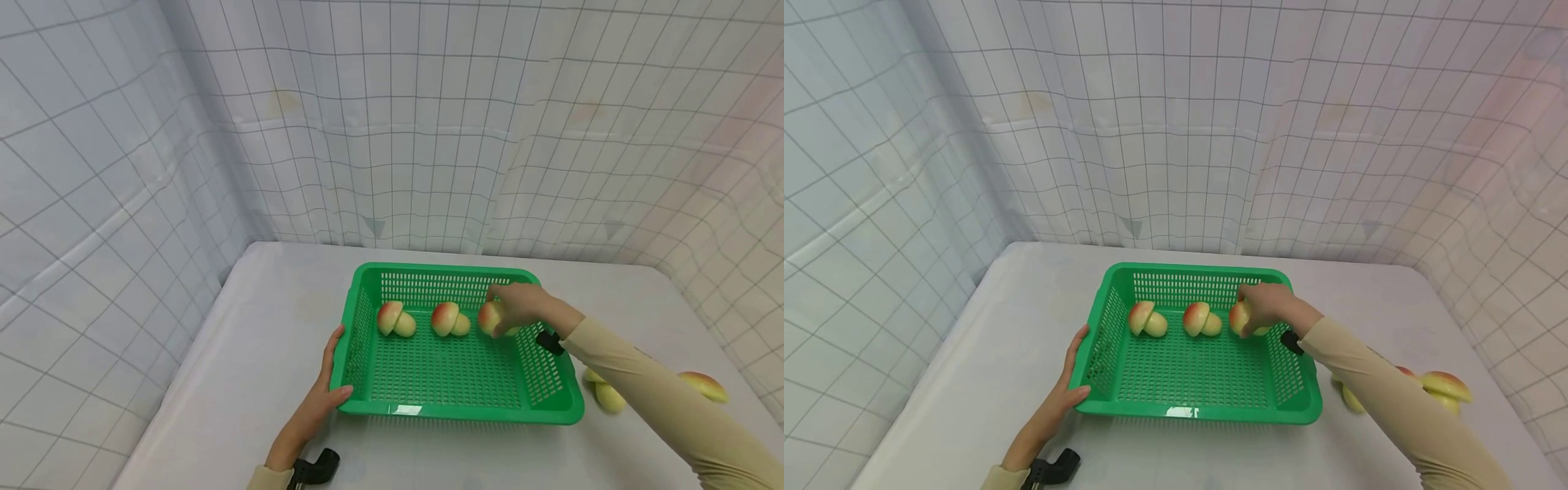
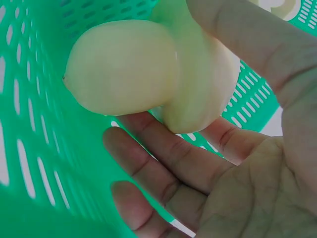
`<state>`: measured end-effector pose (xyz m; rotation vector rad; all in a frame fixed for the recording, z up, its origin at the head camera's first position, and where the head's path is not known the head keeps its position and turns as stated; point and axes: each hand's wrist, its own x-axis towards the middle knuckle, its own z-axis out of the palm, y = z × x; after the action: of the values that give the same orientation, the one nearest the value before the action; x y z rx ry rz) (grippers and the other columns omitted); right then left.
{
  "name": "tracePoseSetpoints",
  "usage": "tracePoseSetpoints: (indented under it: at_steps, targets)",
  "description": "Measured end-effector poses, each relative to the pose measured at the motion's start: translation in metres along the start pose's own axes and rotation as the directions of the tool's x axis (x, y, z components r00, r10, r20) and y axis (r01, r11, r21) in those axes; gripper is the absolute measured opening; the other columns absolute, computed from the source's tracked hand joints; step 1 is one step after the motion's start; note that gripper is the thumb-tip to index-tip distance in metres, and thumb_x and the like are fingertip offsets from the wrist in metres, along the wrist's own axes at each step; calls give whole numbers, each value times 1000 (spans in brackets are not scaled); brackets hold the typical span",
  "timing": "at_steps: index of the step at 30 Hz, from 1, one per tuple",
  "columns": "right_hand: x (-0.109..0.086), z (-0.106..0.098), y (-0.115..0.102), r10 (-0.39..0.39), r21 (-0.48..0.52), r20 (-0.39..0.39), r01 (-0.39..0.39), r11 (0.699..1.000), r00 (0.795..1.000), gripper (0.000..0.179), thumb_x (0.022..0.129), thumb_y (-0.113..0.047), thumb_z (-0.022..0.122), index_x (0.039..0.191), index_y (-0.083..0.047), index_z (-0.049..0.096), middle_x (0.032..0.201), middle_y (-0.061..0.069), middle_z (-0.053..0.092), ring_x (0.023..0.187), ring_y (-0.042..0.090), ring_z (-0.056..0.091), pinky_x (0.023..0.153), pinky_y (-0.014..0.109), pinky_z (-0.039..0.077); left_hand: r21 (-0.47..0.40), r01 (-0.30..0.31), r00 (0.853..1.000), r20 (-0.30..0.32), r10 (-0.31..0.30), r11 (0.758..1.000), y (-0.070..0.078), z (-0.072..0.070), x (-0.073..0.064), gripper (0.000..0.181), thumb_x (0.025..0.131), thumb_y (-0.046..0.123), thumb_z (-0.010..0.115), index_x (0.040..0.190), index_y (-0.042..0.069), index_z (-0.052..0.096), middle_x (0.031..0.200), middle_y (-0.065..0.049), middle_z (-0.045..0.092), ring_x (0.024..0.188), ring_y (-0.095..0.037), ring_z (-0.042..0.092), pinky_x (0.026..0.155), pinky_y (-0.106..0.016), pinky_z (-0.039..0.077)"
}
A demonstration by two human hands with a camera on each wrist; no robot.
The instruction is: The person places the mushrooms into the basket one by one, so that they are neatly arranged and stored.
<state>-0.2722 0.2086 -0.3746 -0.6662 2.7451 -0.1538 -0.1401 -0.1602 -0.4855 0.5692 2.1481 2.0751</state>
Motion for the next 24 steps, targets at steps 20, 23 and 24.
tracePoseSetpoints:
  at_steps: [20, 23, 24]
  targets:
    - [6, 9, -5, 7, 58, 12, -8, 998, 1000, 64, 69, -29, 84, 122, -6, 55, 104, 10, 62, 87, 25, 56, 69, 40, 45, 17, 30, 1000, -8, -29, 999, 0, 0, 0, 83, 89, 20, 50, 152, 35, -2, 156, -5, -11, 138, -32, -4, 98, -66, 6]
    - [7, 12, -5, 3, 69, 12, -4, 998, 1000, 64, 69, -29, 84, 122, -5, 55, 107, 12, 61, 90, 26, 56, 70, 41, 45, 16, 29, 1000, -7, -29, 999, 0, 0, 0, 83, 88, 20, 50, 152, 35, -2, 156, -6, -12, 138, -33, -5, 98, -66, 6]
    - [7, 13, -4, 5, 72, 13, -6, 997, 1000, 64, 69, -29, 84, 122, -5, 55, 107, 12, 61, 90, 26, 56, 70, 41, 45, 14, 31, 1000, -7, -31, 999, 0, 0, 0, 83, 88, 20, 50, 152, 35, -2, 156, -6, -12, 138, -33, -5, 98, -66, 5]
